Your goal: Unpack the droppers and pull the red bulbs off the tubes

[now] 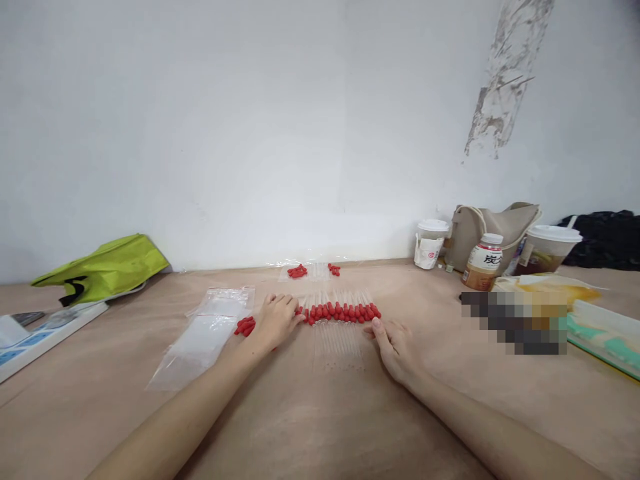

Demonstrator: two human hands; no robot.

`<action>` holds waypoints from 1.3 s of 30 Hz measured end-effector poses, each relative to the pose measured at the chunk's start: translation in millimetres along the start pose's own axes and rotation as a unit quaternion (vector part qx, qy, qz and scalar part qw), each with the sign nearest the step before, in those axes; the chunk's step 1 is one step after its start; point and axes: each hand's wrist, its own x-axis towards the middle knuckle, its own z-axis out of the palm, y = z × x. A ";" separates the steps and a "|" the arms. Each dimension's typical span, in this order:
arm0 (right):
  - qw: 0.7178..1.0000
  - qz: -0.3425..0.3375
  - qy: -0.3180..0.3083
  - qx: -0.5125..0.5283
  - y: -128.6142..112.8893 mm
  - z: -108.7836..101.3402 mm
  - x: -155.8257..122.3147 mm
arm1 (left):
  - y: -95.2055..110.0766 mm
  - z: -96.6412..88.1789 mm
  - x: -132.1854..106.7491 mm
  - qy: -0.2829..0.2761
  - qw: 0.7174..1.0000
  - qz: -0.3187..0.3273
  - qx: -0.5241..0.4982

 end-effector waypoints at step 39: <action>0.921 -0.366 -0.056 -0.124 -24.0 9.0 -12.4 | 49.3 -7.7 -66.4 0.075 0.974 0.150 -0.150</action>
